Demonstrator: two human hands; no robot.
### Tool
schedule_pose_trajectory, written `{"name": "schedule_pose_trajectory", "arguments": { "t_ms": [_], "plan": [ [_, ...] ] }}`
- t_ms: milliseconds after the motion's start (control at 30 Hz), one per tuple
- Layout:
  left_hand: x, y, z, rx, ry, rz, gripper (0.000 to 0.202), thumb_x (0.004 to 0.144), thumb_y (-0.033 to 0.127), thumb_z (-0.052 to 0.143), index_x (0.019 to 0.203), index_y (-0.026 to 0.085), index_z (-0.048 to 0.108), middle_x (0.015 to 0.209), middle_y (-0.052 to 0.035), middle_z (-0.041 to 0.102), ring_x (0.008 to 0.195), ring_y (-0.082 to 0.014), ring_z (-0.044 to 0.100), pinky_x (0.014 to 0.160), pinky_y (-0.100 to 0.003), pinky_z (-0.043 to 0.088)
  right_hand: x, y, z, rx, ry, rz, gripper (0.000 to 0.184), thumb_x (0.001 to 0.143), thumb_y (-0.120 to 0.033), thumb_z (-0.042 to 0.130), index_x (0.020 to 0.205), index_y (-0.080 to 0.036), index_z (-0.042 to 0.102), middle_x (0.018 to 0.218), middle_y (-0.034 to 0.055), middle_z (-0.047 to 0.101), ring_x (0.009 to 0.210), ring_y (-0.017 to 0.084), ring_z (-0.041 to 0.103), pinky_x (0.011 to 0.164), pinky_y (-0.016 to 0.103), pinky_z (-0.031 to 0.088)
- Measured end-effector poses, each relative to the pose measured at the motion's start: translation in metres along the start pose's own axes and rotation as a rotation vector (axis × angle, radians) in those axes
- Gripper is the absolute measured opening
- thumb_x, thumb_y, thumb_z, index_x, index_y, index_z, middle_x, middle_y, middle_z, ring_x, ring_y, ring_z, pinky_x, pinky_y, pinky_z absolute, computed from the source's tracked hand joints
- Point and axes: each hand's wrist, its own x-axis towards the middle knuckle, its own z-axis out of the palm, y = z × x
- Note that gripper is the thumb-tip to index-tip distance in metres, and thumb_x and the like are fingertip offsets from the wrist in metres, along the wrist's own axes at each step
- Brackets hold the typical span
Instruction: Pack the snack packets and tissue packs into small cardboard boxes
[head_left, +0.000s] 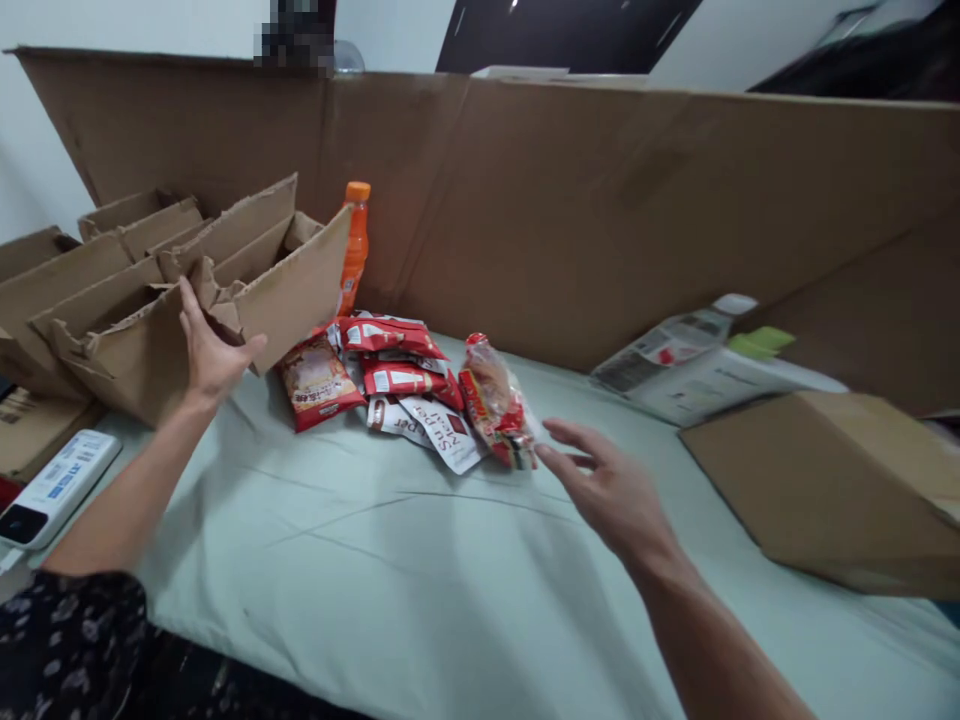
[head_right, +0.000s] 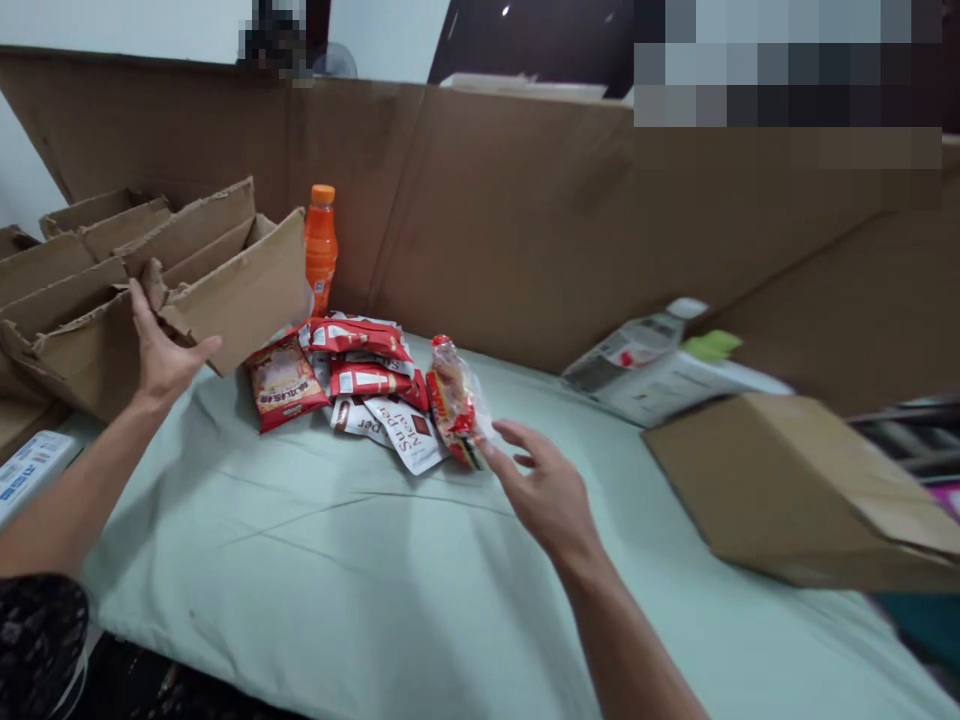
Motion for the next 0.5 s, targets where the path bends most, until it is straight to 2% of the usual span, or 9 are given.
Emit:
{"name": "schedule_pose_trajectory", "arguments": {
  "t_ms": [67,133,233,300,400,467,500],
  "plan": [
    [0.02,-0.012,0.032,0.039,0.006,-0.086,0.135,0.057,0.02,0.091,0.164,0.02,0.009,0.166,-0.0197,0.027,0.157,-0.0388,0.026,0.13,-0.054,0.024,-0.018,0.008,-0.002,-0.004,0.027,0.024,0.06,0.079,-0.071,0.061,0.115,-0.023,0.074,0.127,0.0153,0.072,0.097,0.031,0.073,0.079,0.044,0.061],
    [0.032,-0.023,0.057,0.061,0.01,-0.153,0.131,0.058,0.016,0.089,0.164,0.019,0.011,0.163,-0.0213,0.031,0.155,-0.0397,0.029,0.128,-0.056,0.025,-0.034,0.019,-0.006,-0.018,0.041,0.053,0.06,0.079,-0.071,0.061,0.114,-0.024,0.074,0.131,0.0143,0.071,0.096,0.03,0.073,0.077,0.043,0.061],
    [0.042,-0.036,0.084,0.094,0.016,-0.233,0.127,0.061,0.015,0.087,0.164,0.018,0.012,0.162,-0.0241,0.03,0.154,-0.0433,0.029,0.127,-0.061,0.024,-0.052,0.033,-0.011,-0.032,0.043,0.103,0.059,0.078,-0.073,0.06,0.111,-0.027,0.074,0.133,0.013,0.07,0.098,0.031,0.073,0.076,0.044,0.062],
    [0.044,-0.042,0.094,0.113,0.006,-0.262,0.126,0.065,0.018,0.087,0.164,0.012,0.009,0.163,-0.0291,0.026,0.154,-0.0461,0.028,0.126,-0.063,0.024,-0.058,0.04,-0.011,-0.03,0.038,0.144,0.058,0.077,-0.074,0.06,0.11,-0.028,0.074,0.134,0.0124,0.07,0.098,0.032,0.072,0.074,0.045,0.062],
    [0.036,-0.046,0.096,0.13,-0.031,-0.249,0.127,0.07,0.023,0.087,0.164,0.007,0.004,0.168,-0.0335,0.009,0.157,-0.0471,0.018,0.127,-0.062,0.02,-0.057,0.045,-0.006,-0.019,0.036,0.197,0.062,0.075,-0.076,0.061,0.113,-0.029,0.072,0.136,0.0134,0.068,0.099,0.034,0.073,0.071,0.046,0.062],
    [0.022,-0.049,0.09,0.133,-0.073,-0.215,0.124,0.074,0.029,0.085,0.165,0.009,0.003,0.171,-0.0285,-0.001,0.16,-0.0446,0.008,0.129,-0.059,0.014,-0.052,0.046,0.001,0.002,0.04,0.214,0.069,0.074,-0.076,0.062,0.121,-0.027,0.069,0.137,0.0155,0.067,0.106,0.036,0.072,0.079,0.049,0.063],
    [0.013,-0.05,0.086,0.13,-0.105,-0.198,0.119,0.078,0.033,0.083,0.165,0.01,0.005,0.173,-0.0252,-0.002,0.161,-0.0433,0.005,0.129,-0.058,0.013,-0.048,0.045,0.005,0.015,0.04,0.222,0.074,0.074,-0.076,0.063,0.127,-0.026,0.067,0.138,0.0169,0.066,0.111,0.038,0.071,0.084,0.05,0.062]
  ]
}}
